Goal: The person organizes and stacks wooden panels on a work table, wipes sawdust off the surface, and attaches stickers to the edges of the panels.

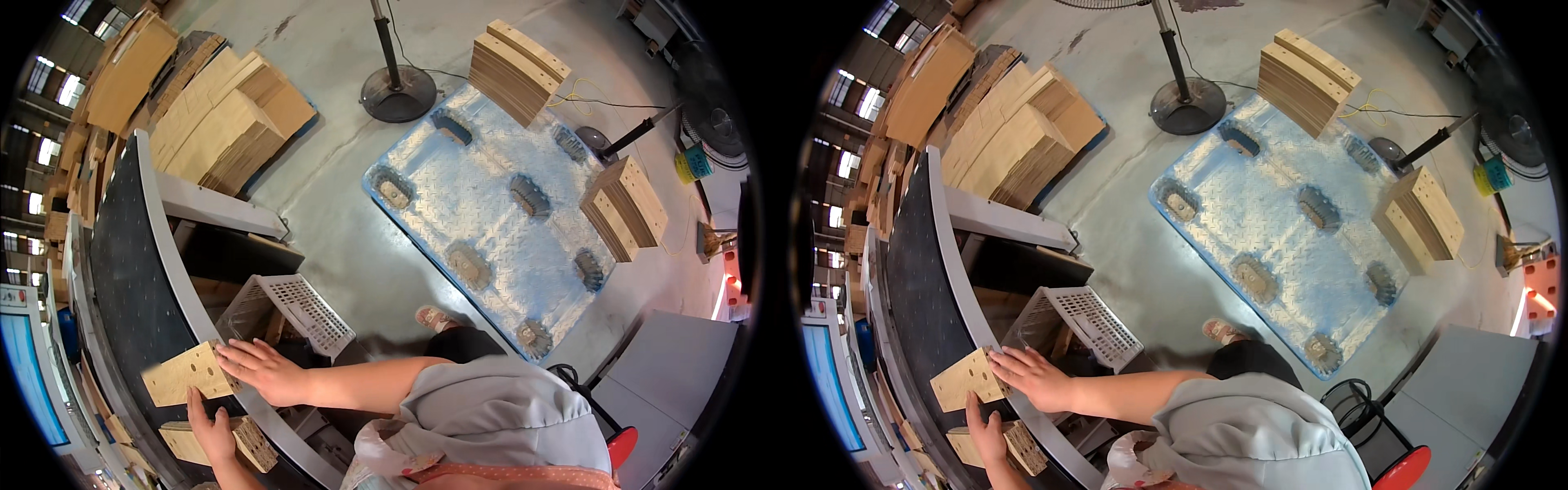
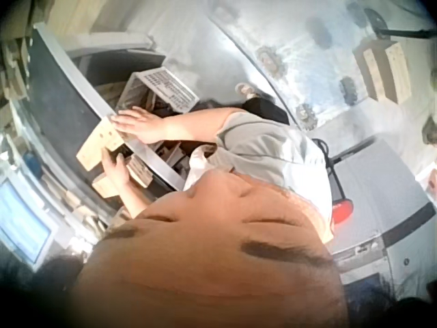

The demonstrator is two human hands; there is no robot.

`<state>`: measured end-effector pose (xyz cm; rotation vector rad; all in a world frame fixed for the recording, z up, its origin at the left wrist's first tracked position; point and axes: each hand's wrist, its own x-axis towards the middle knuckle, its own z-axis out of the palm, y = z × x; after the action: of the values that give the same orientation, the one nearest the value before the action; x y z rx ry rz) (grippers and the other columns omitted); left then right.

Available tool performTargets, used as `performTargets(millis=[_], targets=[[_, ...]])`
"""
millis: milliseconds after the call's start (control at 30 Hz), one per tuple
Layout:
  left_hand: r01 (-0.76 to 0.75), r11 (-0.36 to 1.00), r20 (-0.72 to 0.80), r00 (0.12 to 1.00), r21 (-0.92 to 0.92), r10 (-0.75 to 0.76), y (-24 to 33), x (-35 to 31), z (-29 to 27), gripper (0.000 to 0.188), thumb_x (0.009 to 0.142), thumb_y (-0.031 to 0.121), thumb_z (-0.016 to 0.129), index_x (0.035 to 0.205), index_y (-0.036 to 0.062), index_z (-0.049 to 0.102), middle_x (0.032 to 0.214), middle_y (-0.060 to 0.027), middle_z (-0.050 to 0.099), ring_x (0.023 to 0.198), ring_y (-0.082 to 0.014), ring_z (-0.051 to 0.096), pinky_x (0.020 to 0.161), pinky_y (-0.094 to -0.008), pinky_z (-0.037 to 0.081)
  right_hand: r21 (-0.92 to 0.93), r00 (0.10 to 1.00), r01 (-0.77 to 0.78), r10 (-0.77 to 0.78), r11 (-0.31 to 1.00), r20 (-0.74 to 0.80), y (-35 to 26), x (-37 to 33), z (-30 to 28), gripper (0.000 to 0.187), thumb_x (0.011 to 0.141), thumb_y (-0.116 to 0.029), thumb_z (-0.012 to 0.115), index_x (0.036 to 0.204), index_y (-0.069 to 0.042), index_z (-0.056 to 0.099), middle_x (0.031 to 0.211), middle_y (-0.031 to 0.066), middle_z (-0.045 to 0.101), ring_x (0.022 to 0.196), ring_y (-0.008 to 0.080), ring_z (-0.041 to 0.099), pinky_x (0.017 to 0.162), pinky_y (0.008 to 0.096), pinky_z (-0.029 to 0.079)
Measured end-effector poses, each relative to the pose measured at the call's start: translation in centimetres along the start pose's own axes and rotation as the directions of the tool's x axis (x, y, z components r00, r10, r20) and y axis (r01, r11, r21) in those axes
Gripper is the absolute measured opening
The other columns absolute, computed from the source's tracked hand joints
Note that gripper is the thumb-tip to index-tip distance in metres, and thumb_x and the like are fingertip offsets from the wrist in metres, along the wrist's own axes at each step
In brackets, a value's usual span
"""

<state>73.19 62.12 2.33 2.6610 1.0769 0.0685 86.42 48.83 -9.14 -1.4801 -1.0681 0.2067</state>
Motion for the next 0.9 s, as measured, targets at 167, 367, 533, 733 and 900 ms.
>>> performTargets(millis=[167,367,533,733,900], targets=[[-0.012,1.0,-0.008,1.0,-0.003,0.012,0.4,0.2,0.0,0.067,0.07,-0.002,0.056,0.135,-0.0035,0.04,0.143,-0.0233,0.036,0.133,-0.0363,0.033,0.11,-0.0406,0.024,-0.011,0.998,-0.005,0.006,1.0,0.058,0.2,0.3,-1.4,0.074,0.074,0.008,0.052,0.143,-0.005,0.029,0.151,0.012,0.024,0.139,0.0327,0.023,0.11,0.0495,0.024],[0.087,0.995,-0.033,0.996,0.039,-0.086,1.9,-0.9,-0.7,0.061,0.072,0.003,0.061,0.13,-0.0034,0.046,0.139,-0.0235,0.04,0.129,-0.0372,0.037,0.108,-0.0407,0.028,0.042,0.986,0.065,-0.07,0.997,0.152,3.2,-3.8,-3.5,0.054,0.078,-0.002,0.053,0.131,-0.002,0.045,0.133,0.0152,0.046,0.125,0.033,0.042,0.104,0.0434,0.034],[-0.051,0.993,-0.311,0.947,0.109,0.083,3.7,-1.2,-1.7,0.062,0.082,0.024,0.065,0.135,0.0014,0.041,0.141,-0.0205,0.039,0.136,-0.0384,0.026,0.11,-0.0522,0.019,-0.031,-0.067,0.064,0.036,0.997,0.997,12.9,-21.9,-1.0,0.052,0.086,-0.028,0.057,0.131,-0.004,0.048,0.13,0.0203,0.051,0.113,0.0325,0.053,0.097,0.042,0.041],[-0.089,0.996,-0.482,0.871,0.026,0.09,2.4,-14.1,-4.7,0.058,0.077,0.009,0.067,0.131,0.0038,0.048,0.14,-0.0183,0.042,0.131,-0.0352,0.038,0.108,-0.0409,0.03,-0.306,-0.087,0.163,0.322,0.938,0.943,5.7,-20.6,-8.4,0.05,0.088,-0.044,0.051,0.125,-0.01,0.056,0.105,0.0156,0.065,0.101,0.0344,0.06,0.087,0.0392,0.046],[0.102,0.983,-0.475,0.864,-0.152,-0.163,0.2,-34.0,0.3,0.058,0.072,0.009,0.073,0.126,0.0064,0.053,0.138,-0.017,0.045,0.128,-0.0352,0.041,0.106,-0.0419,0.033,-0.062,0.45,0.041,0.037,0.997,0.892,-3.2,-16.5,-5.3,0.034,0.084,-0.033,0.059,0.107,-0.009,0.066,0.103,0.016,0.065,0.1,0.0339,0.06,0.086,0.0402,0.047]])
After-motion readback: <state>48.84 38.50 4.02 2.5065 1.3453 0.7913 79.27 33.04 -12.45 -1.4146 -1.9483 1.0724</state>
